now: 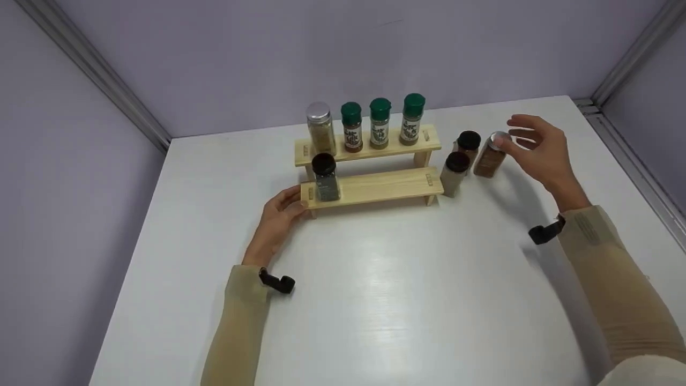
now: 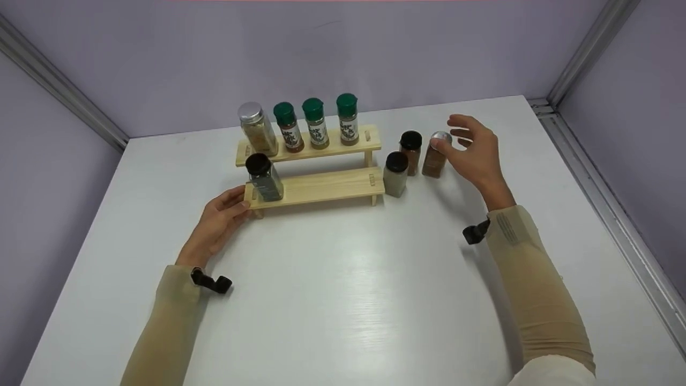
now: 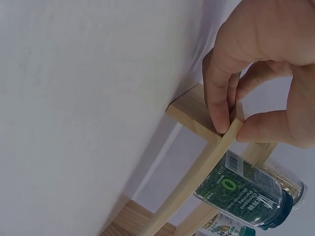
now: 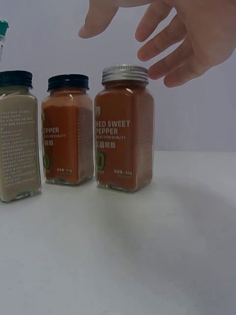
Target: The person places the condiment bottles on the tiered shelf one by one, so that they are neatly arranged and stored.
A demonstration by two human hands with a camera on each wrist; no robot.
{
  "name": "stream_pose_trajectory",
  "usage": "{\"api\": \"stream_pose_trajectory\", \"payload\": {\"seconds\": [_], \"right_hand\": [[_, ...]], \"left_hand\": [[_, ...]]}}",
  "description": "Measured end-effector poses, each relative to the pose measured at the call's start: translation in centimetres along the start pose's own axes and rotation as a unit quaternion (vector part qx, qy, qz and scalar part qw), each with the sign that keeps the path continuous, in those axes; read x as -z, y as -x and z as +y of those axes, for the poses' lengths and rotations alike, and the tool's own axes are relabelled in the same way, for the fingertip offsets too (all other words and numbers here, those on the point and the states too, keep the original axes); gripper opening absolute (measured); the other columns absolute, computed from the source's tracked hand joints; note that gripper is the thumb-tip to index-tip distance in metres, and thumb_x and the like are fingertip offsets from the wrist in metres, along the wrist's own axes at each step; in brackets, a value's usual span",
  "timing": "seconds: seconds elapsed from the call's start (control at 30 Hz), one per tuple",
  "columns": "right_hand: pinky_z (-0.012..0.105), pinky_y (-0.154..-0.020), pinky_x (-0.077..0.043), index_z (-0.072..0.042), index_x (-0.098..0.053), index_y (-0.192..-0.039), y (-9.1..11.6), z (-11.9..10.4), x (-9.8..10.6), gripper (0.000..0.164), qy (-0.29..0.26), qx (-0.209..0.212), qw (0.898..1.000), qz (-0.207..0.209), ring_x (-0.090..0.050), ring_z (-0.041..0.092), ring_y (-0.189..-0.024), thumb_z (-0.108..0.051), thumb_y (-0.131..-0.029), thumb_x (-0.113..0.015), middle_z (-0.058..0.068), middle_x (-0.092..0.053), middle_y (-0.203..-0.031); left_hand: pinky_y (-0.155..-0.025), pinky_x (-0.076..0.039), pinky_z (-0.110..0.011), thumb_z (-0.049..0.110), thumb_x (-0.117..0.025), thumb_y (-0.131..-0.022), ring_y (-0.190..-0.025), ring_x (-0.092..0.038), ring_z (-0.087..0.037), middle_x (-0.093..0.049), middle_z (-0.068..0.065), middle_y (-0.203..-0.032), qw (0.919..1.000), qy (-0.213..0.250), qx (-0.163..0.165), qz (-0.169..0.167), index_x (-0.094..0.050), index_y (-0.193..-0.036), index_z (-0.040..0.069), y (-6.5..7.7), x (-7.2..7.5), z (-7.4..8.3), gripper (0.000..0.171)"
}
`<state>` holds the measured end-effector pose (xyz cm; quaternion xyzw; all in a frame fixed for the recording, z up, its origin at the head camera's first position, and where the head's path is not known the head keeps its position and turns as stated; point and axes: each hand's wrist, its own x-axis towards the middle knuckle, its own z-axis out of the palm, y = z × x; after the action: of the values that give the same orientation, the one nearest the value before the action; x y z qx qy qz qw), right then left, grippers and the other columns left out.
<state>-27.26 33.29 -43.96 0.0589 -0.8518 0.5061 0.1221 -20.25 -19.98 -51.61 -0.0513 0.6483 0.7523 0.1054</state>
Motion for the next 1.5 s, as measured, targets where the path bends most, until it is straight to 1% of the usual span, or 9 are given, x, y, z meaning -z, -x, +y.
{"api": "stream_pose_trajectory", "payload": {"seconds": [0.07, 0.13, 0.23, 0.3, 0.4, 0.67, 1.0, 1.23, 1.5], "right_hand": [[0.019, -0.105, -0.054, -0.014, -0.061, -0.149, 0.0, 0.7, -0.2, 0.058, 0.0, -0.013, 1.0, -0.004, -0.064, 0.005, -0.123, -0.025, -0.096, -0.083, -0.006, -0.065, -0.138], [0.017, -0.104, -0.054, -0.014, -0.06, -0.151, 0.0, 1.3, -0.4, 0.06, 0.004, -0.027, 1.0, -0.009, -0.063, 0.009, -0.126, -0.026, -0.097, -0.082, -0.001, -0.064, -0.142], [0.014, -0.101, -0.053, -0.013, -0.057, -0.153, 0.1, 2.0, -0.6, 0.063, 0.014, -0.046, 0.999, -0.017, -0.062, 0.013, -0.13, -0.03, -0.098, -0.081, 0.007, -0.06, -0.148], [0.012, -0.1, -0.053, -0.013, -0.056, -0.154, 0.1, 2.3, -0.8, 0.065, 0.019, -0.052, 0.998, -0.021, -0.06, 0.013, -0.13, -0.032, -0.098, -0.081, 0.01, -0.058, -0.151], [0.012, -0.1, -0.052, -0.012, -0.054, -0.156, 0.1, 2.6, -1.0, 0.066, 0.018, -0.054, 0.998, -0.026, -0.059, 0.01, -0.127, -0.033, -0.099, -0.08, 0.011, -0.057, -0.151], [0.01, -0.094, -0.052, -0.012, -0.056, -0.154, 0.1, 3.3, -1.7, 0.064, 0.014, -0.058, 0.998, -0.025, -0.06, 0.005, -0.12, -0.033, -0.098, -0.08, 0.0, -0.062, -0.141], [0.011, -0.097, -0.051, -0.01, -0.063, -0.148, 0.3, 4.8, -1.9, 0.053, -0.028, -0.037, 0.999, -0.024, -0.06, 0.007, -0.123, -0.024, -0.1, -0.079, -0.014, -0.068, -0.127], [0.011, -0.096, -0.051, -0.012, -0.063, -0.148, 0.3, 4.7, -1.9, 0.053, -0.025, -0.05, 0.998, -0.023, -0.058, 0.009, -0.124, -0.027, -0.1, -0.079, -0.012, -0.066, -0.13], [0.009, -0.091, -0.052, -0.009, -0.065, -0.146, 0.4, 4.6, -2.1, 0.049, -0.027, -0.037, 0.999, -0.013, -0.059, 0.007, -0.118, -0.023, -0.101, -0.077, -0.015, -0.067, -0.125]], "left_hand": [[-0.108, -0.056, -0.032, 0.004, -0.06, -0.108, -0.136, -0.056, -0.027, -0.049, -0.017, -0.156, 0.9999, 0.01, 0.003, 0.002, -0.041, -0.162, 0.003, 0.0, -0.1, 0.0, 0.058], [-0.106, -0.056, -0.03, 0.004, -0.059, -0.108, -0.136, -0.056, -0.026, -0.048, -0.017, -0.156, 0.9998, 0.018, 0.007, 0.003, -0.04, -0.163, 0.004, 0.0, -0.2, 0.0, 0.058], [-0.105, -0.056, -0.029, 0.006, -0.059, -0.109, -0.136, -0.055, -0.025, -0.048, -0.016, -0.157, 0.9999, 0.014, 0.009, 0.0, -0.037, -0.165, 0.007, -0.2, -0.2, 0.0, 0.061], [-0.107, -0.056, -0.029, 0.007, -0.06, -0.108, -0.137, -0.055, -0.025, -0.047, -0.016, -0.158, 0.9999, 0.009, 0.007, -0.002, -0.035, -0.166, 0.007, -0.3, -0.3, -0.1, 0.063], [-0.108, -0.055, -0.03, 0.006, -0.06, -0.107, -0.138, -0.055, -0.025, -0.046, -0.016, -0.159, 1.0, 0.003, 0.002, -0.007, -0.034, -0.167, 0.008, -0.3, -0.2, -0.1, 0.065], [-0.109, -0.054, -0.029, 0.004, -0.059, -0.108, -0.136, -0.054, -0.026, -0.046, -0.017, -0.157, 0.9999, 0.004, -0.01, -0.011, -0.036, -0.166, 0.005, -0.2, -0.1, -0.2, 0.062], [-0.113, -0.051, -0.035, 0.003, -0.058, -0.108, -0.133, -0.054, -0.026, -0.044, -0.02, -0.155, 0.9997, 0.013, -0.013, -0.018, -0.033, -0.167, 0.005, -0.1, -0.2, -0.3, 0.063], [-0.111, -0.054, -0.035, 0.002, -0.058, -0.108, -0.136, -0.053, -0.028, -0.043, -0.019, -0.159, 0.9994, 0.02, -0.019, -0.019, -0.034, -0.166, 0.003, -0.2, -0.2, -0.4, 0.062], [-0.116, -0.052, -0.037, 0.002, -0.058, -0.108, -0.142, -0.051, -0.029, -0.041, -0.019, -0.162, 0.9994, 0.021, -0.02, -0.022, -0.033, -0.166, 0.002, -0.1, -0.2, -0.3, 0.063]]}}
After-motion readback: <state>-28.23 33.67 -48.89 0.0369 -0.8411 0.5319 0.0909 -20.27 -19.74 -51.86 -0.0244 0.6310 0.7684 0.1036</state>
